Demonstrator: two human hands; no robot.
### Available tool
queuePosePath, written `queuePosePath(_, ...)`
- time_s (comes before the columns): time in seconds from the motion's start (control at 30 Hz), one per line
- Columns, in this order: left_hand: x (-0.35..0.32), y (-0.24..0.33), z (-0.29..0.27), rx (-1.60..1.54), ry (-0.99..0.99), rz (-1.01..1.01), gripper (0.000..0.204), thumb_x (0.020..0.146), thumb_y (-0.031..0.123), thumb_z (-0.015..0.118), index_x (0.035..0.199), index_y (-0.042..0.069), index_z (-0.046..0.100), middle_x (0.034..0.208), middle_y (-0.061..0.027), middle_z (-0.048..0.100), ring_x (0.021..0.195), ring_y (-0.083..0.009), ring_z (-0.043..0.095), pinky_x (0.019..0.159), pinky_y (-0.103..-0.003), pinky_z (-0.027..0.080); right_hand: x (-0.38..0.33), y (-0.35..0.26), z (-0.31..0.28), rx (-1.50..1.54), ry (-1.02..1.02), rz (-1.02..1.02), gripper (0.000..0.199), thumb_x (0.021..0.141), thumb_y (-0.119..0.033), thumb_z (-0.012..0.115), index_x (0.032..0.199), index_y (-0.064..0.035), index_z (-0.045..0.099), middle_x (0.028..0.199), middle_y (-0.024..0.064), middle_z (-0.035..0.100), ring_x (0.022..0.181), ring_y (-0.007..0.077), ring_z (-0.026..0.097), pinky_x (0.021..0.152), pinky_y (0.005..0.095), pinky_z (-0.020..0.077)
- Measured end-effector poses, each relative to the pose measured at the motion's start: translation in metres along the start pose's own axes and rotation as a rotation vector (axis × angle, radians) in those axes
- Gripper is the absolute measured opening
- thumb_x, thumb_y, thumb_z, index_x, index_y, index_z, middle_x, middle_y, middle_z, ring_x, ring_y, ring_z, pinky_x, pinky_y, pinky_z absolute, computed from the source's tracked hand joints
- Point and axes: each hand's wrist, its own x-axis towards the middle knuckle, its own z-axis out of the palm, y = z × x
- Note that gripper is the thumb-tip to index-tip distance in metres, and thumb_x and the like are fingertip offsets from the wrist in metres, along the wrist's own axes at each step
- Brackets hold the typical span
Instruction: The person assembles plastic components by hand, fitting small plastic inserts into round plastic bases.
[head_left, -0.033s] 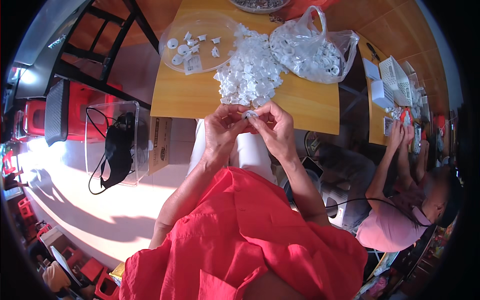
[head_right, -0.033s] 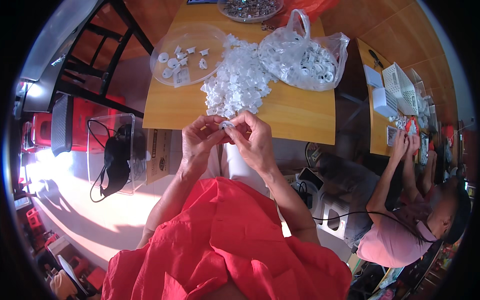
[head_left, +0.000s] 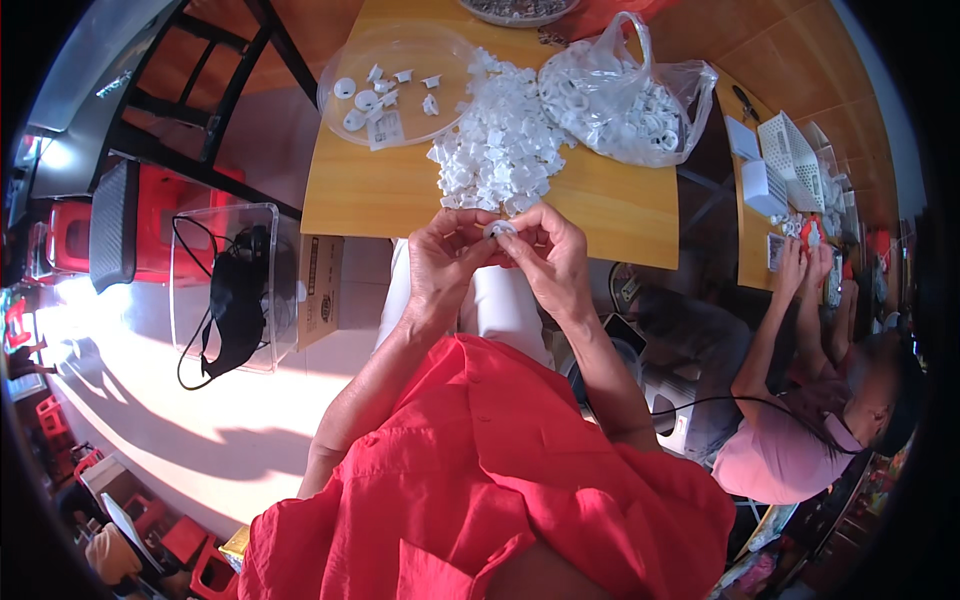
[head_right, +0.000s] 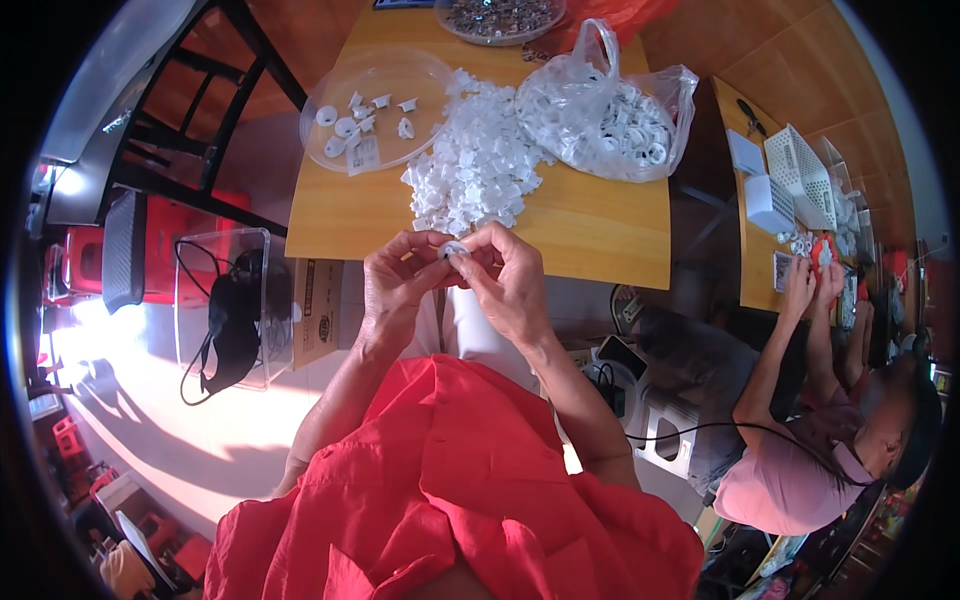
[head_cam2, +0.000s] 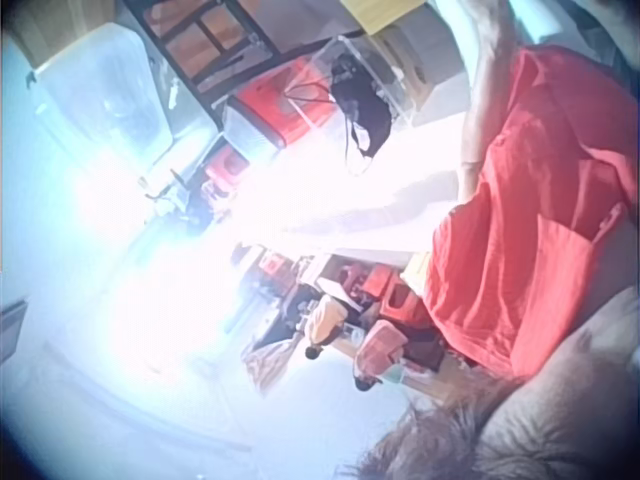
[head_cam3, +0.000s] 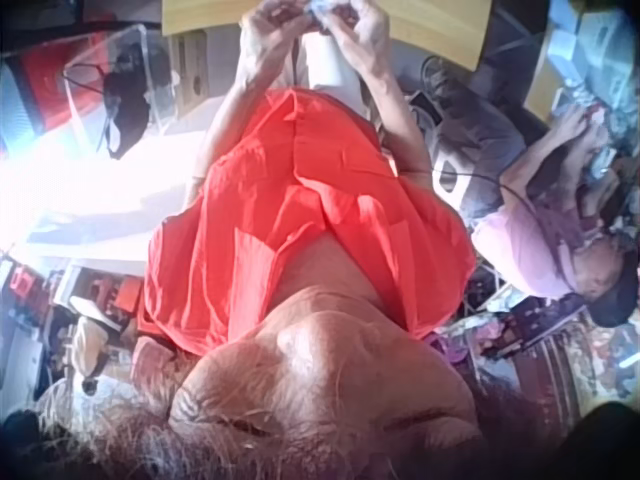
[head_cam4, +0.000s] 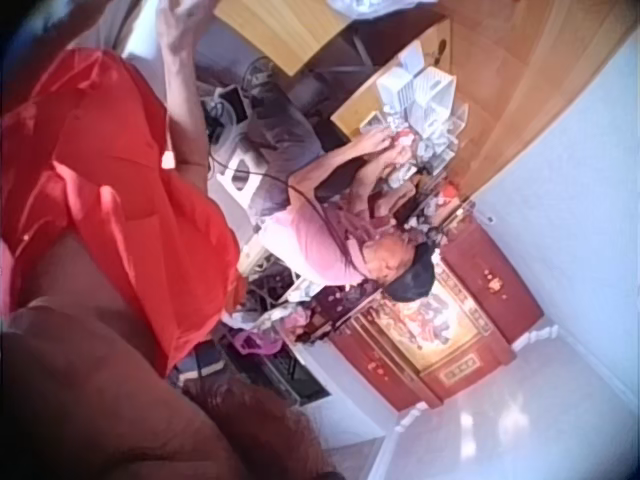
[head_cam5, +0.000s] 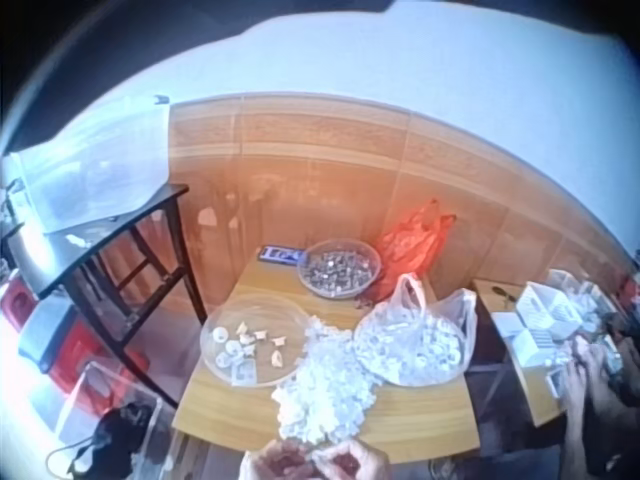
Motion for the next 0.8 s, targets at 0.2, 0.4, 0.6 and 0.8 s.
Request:
queuePosePath(0.2,-0.003,0.001,0.010,-0.099,0.053,0.036,0.026,0.075,-0.009,0.059,0.100,0.000,0.054,0.081,-0.0057,0.059,0.077,-0.0132,0.059,0.074,-0.029,0.052,0.002,-0.006,0.000,0.245,0.091,0.055,0.009,0.080,-0.002,0.061,0.081,-0.0012,0.052,0.069,0.0024,0.057,0.060,0.0044,0.054,0.053,0.0185,0.0467)
queuePosePath(0.4,-0.006,-0.002,0.010,-0.190,0.082,-0.031,0.020,0.079,-0.003,0.060,0.098,0.002,0.056,0.083,-0.0041,0.059,0.075,-0.0113,0.058,0.070,-0.026,0.050,-0.003,0.000,0.003,0.291,0.063,0.085,0.007,0.081,-0.002,0.058,0.083,-0.0020,0.052,0.076,0.0071,0.060,0.063,0.0102,0.059,0.055,0.0223,0.0513)
queuePosePath(0.6,-0.005,-0.002,0.005,-0.159,0.098,-0.021,0.016,0.081,0.001,0.058,0.097,0.002,0.058,0.082,-0.0040,0.061,0.075,-0.0107,0.058,0.071,-0.026,0.050,-0.002,0.001,0.004,0.273,0.019,0.094,0.007,0.081,-0.002,0.059,0.084,-0.0006,0.052,0.072,0.0042,0.059,0.064,0.0074,0.057,0.057,0.0207,0.0513)
queuePosePath(0.8,-0.005,0.001,0.007,-0.063,0.093,0.040,0.014,0.080,0.001,0.059,0.094,0.002,0.059,0.080,-0.0026,0.061,0.070,-0.0080,0.055,0.066,-0.022,0.046,0.000,-0.004,0.006,0.088,0.028,0.030,0.008,0.082,-0.003,0.058,0.089,-0.0005,0.055,0.073,0.0014,0.058,0.067,0.0053,0.055,0.058,0.0189,0.0479)
